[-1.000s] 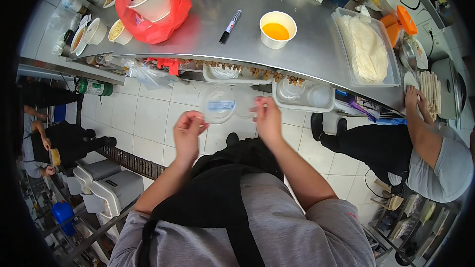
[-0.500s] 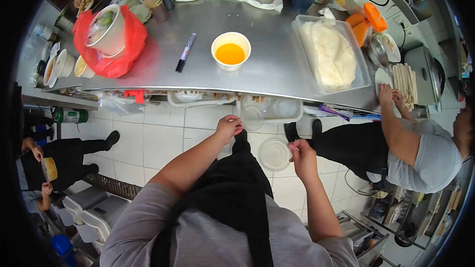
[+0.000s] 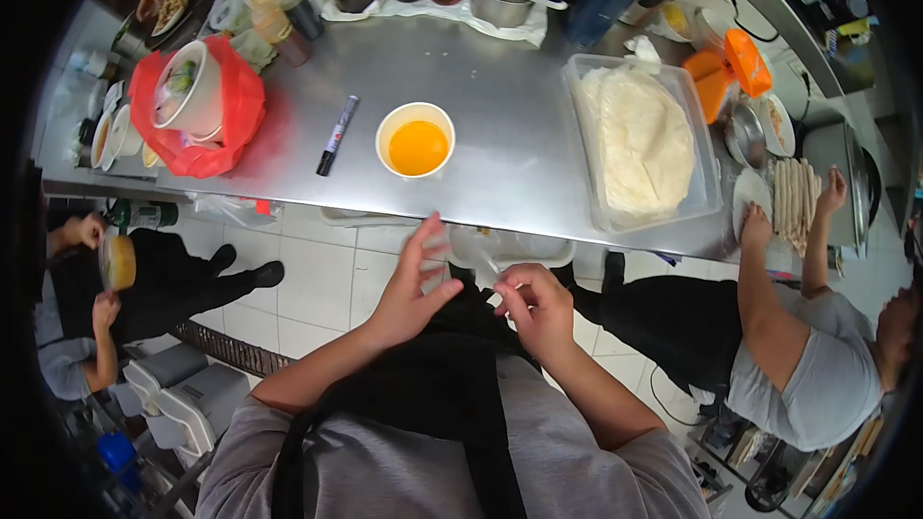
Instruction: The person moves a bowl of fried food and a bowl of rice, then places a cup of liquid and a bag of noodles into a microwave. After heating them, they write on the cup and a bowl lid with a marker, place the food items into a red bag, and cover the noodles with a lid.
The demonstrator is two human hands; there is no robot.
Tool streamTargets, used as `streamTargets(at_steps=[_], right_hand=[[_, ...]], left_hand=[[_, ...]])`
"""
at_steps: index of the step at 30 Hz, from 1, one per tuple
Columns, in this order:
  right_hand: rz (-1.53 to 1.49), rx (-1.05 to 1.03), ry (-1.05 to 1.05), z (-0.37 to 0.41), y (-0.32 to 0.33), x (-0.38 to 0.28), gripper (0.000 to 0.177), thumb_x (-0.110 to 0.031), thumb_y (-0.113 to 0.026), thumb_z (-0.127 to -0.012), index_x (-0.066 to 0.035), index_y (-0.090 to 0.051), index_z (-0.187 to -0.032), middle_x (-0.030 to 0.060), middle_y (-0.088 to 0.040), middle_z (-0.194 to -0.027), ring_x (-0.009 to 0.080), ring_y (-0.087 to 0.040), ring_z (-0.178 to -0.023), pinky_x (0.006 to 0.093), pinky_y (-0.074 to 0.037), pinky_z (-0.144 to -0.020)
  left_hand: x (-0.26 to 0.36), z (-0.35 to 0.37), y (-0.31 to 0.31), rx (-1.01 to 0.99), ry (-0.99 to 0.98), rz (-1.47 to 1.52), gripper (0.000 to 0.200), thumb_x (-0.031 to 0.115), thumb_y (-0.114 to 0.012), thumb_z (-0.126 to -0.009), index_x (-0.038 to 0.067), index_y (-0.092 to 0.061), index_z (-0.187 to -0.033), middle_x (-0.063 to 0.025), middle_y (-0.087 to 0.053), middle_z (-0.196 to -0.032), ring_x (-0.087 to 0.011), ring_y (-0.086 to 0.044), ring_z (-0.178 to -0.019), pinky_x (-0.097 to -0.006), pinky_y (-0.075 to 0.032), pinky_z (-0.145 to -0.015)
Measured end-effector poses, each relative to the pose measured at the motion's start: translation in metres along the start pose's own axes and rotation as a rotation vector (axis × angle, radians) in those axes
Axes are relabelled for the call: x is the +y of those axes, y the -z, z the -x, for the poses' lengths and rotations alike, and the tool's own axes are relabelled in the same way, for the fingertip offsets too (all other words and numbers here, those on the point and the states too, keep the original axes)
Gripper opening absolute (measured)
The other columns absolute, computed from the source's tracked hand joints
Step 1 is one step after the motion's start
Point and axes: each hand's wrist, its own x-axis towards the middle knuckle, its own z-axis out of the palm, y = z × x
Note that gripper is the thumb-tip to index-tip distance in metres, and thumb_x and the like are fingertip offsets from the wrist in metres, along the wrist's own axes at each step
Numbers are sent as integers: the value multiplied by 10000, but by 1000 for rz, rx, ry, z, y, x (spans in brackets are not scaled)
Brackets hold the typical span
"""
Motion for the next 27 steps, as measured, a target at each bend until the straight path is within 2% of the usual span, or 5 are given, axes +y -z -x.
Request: streamTargets(at_steps=[2,4,9,16,27], right_hand=[[-575,-58,-456,-20,-7,-28,112,-87,-644,-939,-15,-569,-981,99,-657,-966,148,-658,-639,239,-509,-516],[-601,-137,-438,-37,-15,-45,140,-129,-609,-971,-15,-556,-1033,79,-656,-972,134,-636,-592,228,-499,-511],[-885,-447,-456,-56,-36,-100,163,-141,-576,-987,-15,-564,-1090,75,-639,-938,154,-677,-684,246,-548,-576],[-804,-613,-328,-45,-77,-148,155,-45,-620,-938,-21,-562,-1080,51,-608,-974,113,-665,-699,234,-555,-606],[-427,-388,176,4,-126,-211,219,41,-710,-812,-2,-591,-991,54,-585,-995,74,-644,-675,201,-512,-554]], left_hand=[[28,10,1,192,-361,-825,830,202,-729,-868,139,-226,-1525,-131,-286,-1496,-300,-406,-1336,-420,-433,-1022],[38,18,12,214,-315,-759,865,172,-775,-807,152,-275,-1512,-131,-204,-1540,-312,-325,-1385,-460,-415,-1040],[77,57,28,290,-344,-557,813,68,-807,-744,156,-403,-1444,-87,-326,-1366,-209,-452,-1131,-327,-512,-855],[98,123,50,475,-584,-776,845,40,-832,-702,170,-418,-1427,-65,-332,-1208,-146,-419,-969,-265,-481,-723],[99,200,58,747,-889,-915,848,19,-844,-680,129,-408,-1398,-76,-293,-1248,-136,-407,-970,-249,-451,-711]])
